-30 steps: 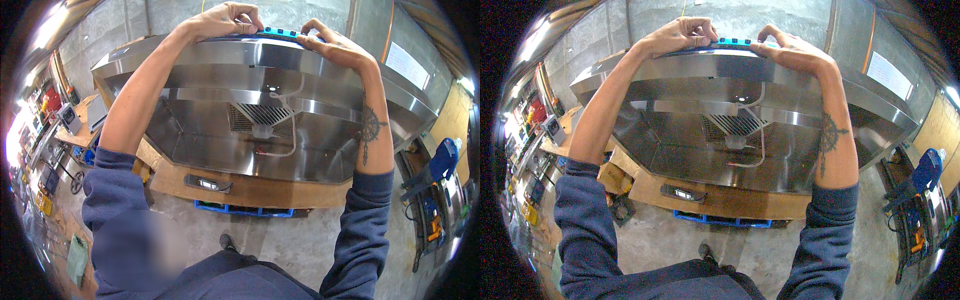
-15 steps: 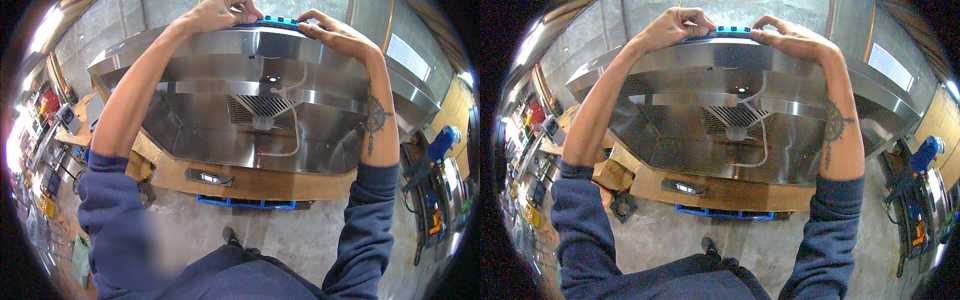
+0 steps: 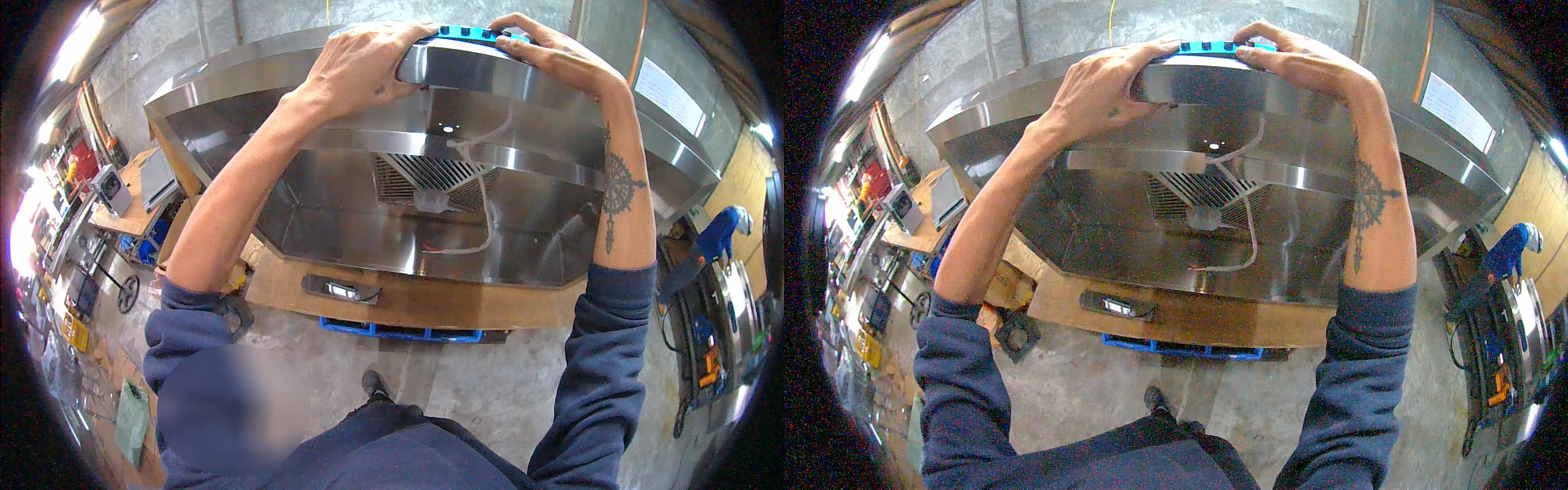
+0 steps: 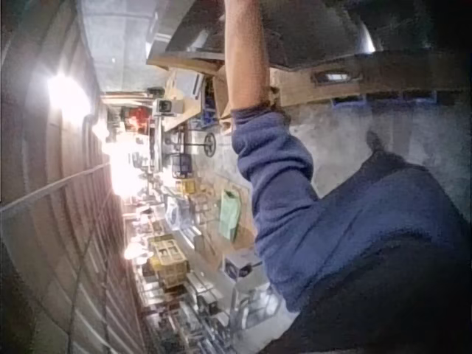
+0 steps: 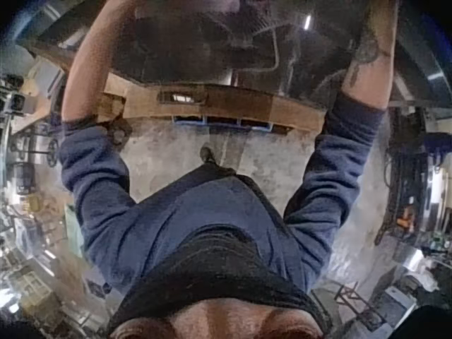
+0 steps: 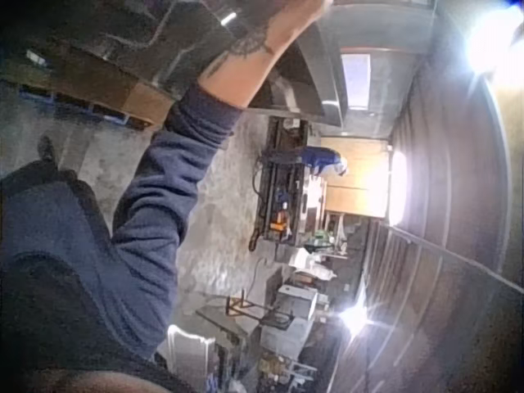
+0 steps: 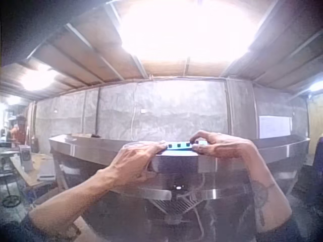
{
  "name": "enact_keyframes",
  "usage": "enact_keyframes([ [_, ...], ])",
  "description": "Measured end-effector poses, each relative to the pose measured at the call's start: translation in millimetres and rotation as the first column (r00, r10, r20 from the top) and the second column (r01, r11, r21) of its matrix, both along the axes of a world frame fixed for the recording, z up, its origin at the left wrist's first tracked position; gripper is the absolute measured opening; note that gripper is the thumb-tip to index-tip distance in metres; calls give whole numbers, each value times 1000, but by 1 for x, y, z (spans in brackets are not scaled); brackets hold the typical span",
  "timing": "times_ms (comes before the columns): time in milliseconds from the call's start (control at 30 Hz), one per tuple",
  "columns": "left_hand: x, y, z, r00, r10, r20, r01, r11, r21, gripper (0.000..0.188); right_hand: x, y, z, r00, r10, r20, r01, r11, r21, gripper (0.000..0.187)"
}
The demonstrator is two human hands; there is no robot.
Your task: The person installs a stainless steel range hood by positioning the unit, routing and connecting internal wires, and securing a control panel. They also retrieve small hardware from a storage bin and place it on the work surface.
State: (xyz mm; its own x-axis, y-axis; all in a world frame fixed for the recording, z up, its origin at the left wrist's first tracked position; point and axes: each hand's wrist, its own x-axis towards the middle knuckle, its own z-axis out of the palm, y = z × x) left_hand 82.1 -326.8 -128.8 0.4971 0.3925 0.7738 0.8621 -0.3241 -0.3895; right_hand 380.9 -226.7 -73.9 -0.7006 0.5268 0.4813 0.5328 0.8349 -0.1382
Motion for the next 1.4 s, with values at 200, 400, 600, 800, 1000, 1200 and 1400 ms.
enact_keyframes([
  [200,2,3,2,999,-5,52,8,998,-59,77,-2,9,1,992,116,-52,-120,990,-70,47],
  [400,14,-6,14,996,39,83,-29,992,-119,67,0,17,12,993,114,-9,-115,987,-109,46],
  [600,22,7,7,999,33,25,-34,996,77,72,-5,14,10,1000,-10,1,10,999,-53,46],
  [800,20,15,4,996,75,58,-77,996,50,79,2,46,15,998,27,-58,-27,1000,0,51],
  [1000,16,5,0,992,109,68,-111,993,35,81,-14,14,18,974,-206,-90,185,962,-200,64],
  [1200,31,14,12,994,84,71,-90,993,71,84,-10,54,43,945,-313,-98,304,948,-95,71],
  [1400,27,2,3,987,145,66,-149,986,67,85,-25,24,34,948,-316,41,319,941,-111,72],
])
